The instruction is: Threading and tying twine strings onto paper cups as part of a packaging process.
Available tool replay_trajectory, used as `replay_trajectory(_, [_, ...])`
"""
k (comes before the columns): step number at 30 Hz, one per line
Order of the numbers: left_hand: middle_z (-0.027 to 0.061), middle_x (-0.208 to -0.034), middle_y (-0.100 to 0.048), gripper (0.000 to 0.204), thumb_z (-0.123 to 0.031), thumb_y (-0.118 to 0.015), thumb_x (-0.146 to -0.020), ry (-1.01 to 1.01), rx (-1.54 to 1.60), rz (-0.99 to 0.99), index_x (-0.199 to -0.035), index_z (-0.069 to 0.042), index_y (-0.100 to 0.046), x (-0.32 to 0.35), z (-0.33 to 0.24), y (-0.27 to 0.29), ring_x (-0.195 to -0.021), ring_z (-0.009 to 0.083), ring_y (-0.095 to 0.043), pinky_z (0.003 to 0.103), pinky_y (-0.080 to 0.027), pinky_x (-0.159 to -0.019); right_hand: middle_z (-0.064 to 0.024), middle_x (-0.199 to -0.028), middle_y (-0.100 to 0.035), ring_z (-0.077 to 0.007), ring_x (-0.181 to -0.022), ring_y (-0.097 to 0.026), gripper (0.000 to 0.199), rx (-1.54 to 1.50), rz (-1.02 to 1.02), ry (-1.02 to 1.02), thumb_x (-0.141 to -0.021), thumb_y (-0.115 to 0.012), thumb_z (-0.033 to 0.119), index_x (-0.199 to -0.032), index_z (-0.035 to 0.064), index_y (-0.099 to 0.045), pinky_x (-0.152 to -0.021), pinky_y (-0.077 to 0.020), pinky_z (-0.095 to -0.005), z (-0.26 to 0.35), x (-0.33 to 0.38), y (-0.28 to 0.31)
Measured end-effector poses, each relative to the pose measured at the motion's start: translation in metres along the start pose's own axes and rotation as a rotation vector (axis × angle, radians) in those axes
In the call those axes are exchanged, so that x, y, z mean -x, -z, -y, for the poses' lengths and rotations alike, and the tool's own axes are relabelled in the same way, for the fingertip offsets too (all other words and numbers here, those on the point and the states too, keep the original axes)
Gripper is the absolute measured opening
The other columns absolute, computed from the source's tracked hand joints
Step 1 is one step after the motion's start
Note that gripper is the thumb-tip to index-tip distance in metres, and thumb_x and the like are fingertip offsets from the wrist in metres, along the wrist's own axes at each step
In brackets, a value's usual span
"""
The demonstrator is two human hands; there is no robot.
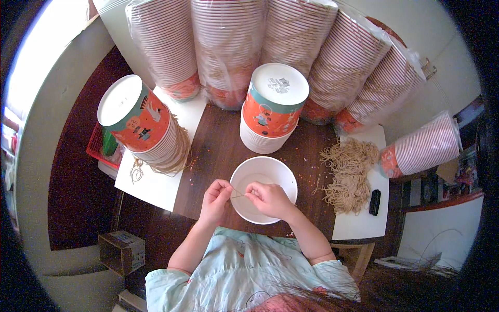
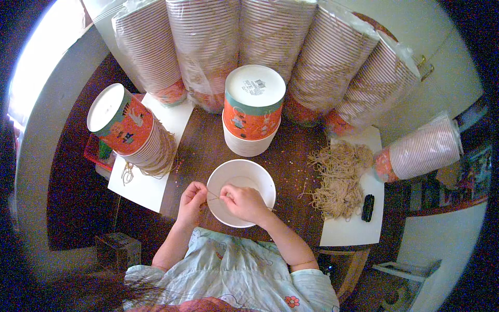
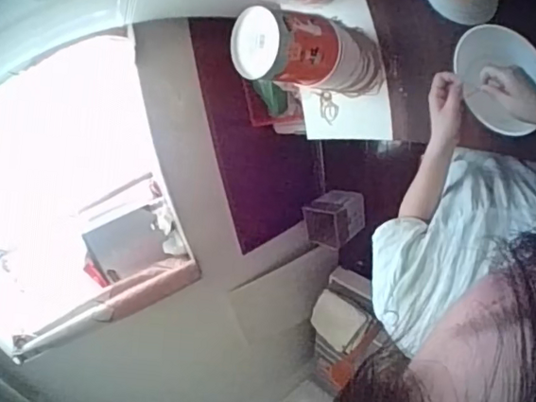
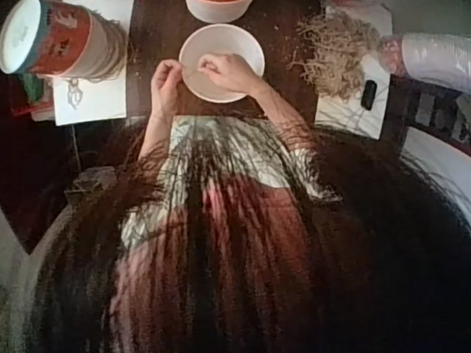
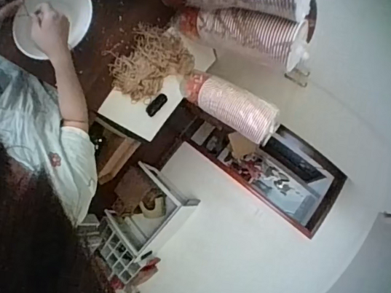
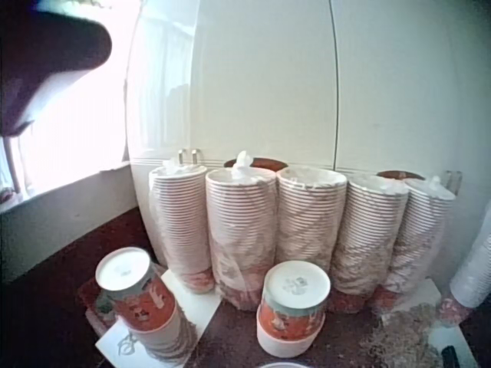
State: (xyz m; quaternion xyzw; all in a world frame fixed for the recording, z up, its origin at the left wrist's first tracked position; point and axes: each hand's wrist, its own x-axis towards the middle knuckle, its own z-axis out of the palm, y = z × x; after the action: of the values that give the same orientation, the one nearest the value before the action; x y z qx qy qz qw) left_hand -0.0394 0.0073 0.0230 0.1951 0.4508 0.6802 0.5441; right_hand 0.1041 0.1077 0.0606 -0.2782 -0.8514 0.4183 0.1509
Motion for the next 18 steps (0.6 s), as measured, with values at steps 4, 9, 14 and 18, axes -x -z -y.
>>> replay_trajectory(4, [-0.0048, -0.073, -0.049, 0.002, -0.009, -0.049, -0.087, -0.008, 0.01, -0.045, -0.088, -0.007, -0.049, -0.001, 0.001, -0.002, -0.064, 0.0016, -0.043, 0.015, -0.034, -0.056, -0.012, -0.061, -0.057, -0.0259, -0.056, -0.058, 0.011, 0.0, 0.023, 0.017, -0.077, -0.058, 0.016, -0.081, 0.0059, -0.056, -0.049, -0.0423, -0.0343, 0.001, 0.0, 0.001])
replay_trajectory(9, [-0.0061, -0.072, -0.048, 0.003, -0.011, -0.05, -0.087, 0.004, -0.015, -0.092, -0.086, -0.008, -0.049, -0.002, 0.008, 0.001, -0.061, -0.0001, -0.041, 0.014, -0.032, -0.052, -0.0119, -0.069, -0.06, -0.0314, -0.063, -0.059, 0.011, -0.054, 0.06, 0.012, -0.079, -0.056, 0.019, -0.082, 0.008, -0.055, -0.055, -0.0444, -0.042, 0.003, 0.001, 0.004])
replay_trajectory(14, [-0.0049, -0.074, -0.048, 0.002, -0.009, -0.049, -0.086, -0.019, -0.148, -0.125, -0.086, -0.007, -0.05, -0.003, 0.011, 0.0, -0.068, 0.0026, -0.044, 0.016, -0.034, -0.059, -0.013, -0.069, -0.06, -0.0318, -0.063, -0.058, 0.011, -0.103, 0.038, 0.044, -0.079, -0.055, 0.017, -0.082, 0.0067, -0.054, -0.055, -0.0439, -0.0412, 0.004, 0.002, 0.003])
replay_trajectory(18, [-0.0015, -0.078, -0.049, 0.005, -0.008, -0.052, -0.085, -0.07, -0.251, -0.161, -0.088, -0.005, -0.05, 0.0, 0.014, 0.003, -0.071, 0.0055, -0.047, 0.018, -0.038, -0.06, -0.0104, -0.063, -0.056, -0.0207, -0.056, -0.055, 0.011, -0.187, 0.055, 0.002, -0.079, -0.056, 0.015, -0.082, 0.0048, -0.054, -0.05, -0.041, -0.0333, 0.005, 0.002, 0.005])
